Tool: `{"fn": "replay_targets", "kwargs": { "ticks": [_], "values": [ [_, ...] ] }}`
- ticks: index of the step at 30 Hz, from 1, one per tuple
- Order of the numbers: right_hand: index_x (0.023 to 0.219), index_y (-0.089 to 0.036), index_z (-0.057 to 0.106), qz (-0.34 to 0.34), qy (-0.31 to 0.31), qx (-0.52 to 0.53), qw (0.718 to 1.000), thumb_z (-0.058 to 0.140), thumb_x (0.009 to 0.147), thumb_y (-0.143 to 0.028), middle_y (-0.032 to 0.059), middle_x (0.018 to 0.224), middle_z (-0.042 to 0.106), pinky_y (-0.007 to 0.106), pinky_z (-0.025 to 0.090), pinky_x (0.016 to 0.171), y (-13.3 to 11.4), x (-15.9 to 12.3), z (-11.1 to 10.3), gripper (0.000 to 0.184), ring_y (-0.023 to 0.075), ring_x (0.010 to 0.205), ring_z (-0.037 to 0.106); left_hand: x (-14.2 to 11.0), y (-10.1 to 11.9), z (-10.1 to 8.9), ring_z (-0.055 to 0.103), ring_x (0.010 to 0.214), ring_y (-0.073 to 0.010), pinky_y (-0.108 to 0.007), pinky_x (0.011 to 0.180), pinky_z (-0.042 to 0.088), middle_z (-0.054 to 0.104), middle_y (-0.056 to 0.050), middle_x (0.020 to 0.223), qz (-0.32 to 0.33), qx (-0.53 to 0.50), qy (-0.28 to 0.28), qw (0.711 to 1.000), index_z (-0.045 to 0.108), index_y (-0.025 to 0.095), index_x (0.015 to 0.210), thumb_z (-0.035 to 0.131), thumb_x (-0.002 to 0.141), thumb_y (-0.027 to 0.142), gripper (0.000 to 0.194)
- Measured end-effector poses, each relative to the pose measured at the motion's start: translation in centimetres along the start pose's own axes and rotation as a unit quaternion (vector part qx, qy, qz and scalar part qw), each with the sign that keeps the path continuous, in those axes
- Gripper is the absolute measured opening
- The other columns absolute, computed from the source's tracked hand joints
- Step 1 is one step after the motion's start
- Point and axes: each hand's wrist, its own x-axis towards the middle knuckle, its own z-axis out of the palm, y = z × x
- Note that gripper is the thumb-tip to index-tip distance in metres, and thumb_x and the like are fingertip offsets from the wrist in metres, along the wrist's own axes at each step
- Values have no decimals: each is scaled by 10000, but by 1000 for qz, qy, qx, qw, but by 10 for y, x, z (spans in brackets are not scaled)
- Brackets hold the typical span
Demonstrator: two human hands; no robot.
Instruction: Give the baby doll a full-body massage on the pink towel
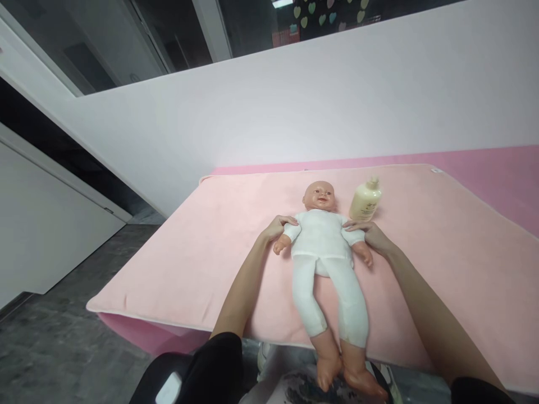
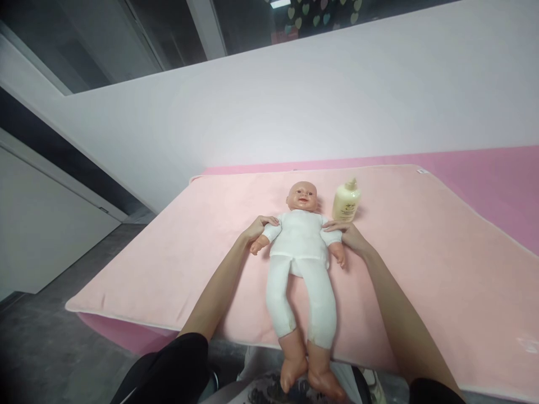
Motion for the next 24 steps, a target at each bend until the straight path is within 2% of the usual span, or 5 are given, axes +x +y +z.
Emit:
{"fn": "replay_targets", "kwargs": {
  "ticks": [4, 9, 14, 19, 24],
  "values": [
    [775, -230, 763, 20, 28, -8, 999, 689, 590, -266, 55, 1019, 697, 389, 422, 1000, -1, -1, 3, 203, 240, 1034, 605, -1, 4, 4, 619, 830, -192, -312, 794, 463, 707, -68, 839, -43, -8, 20, 999, 736, 140, 738, 762, 426, 132, 313],
    [854, -201, 748, 65, 89, 4, 994, 756, 593, -406, 75, 1038, 693, 403, 479, 908, -6, -1, 9, 332, 276, 1026, 604, -2, 4, 11, 597, 771, -154, -278, 738, 454, 689, -56, 824, -55, -39, 86, 994, 707, 116, 799, 847, 442, 273, 415],
    [828, -168, 727, 86, 95, 13, 992, 788, 553, -473, 77, 939, 702, 372, 497, 844, -8, 0, 13, 415, 247, 919, 627, -1, 4, 16, 541, 647, -108, -246, 665, 404, 635, -31, 689, -47, -46, 77, 995, 680, 101, 704, 813, 550, 442, 397],
    [834, -150, 717, 106, 117, -2, 987, 728, 600, -619, 87, 932, 702, 365, 496, 835, -6, 3, 16, 524, 248, 921, 622, 3, 0, 25, 480, 575, -82, -229, 592, 351, 580, -5, 628, -46, -61, 140, 987, 636, 109, 651, 786, 577, 500, 425],
    [883, -148, 718, 120, 147, 1, 982, 740, 575, -644, 94, 982, 701, 354, 514, 811, -4, 8, 20, 584, 272, 974, 624, 6, -5, 30, 467, 579, -89, -231, 579, 347, 578, -11, 632, -41, -38, 177, 983, 638, 102, 685, 769, 584, 524, 453]
  ]
}}
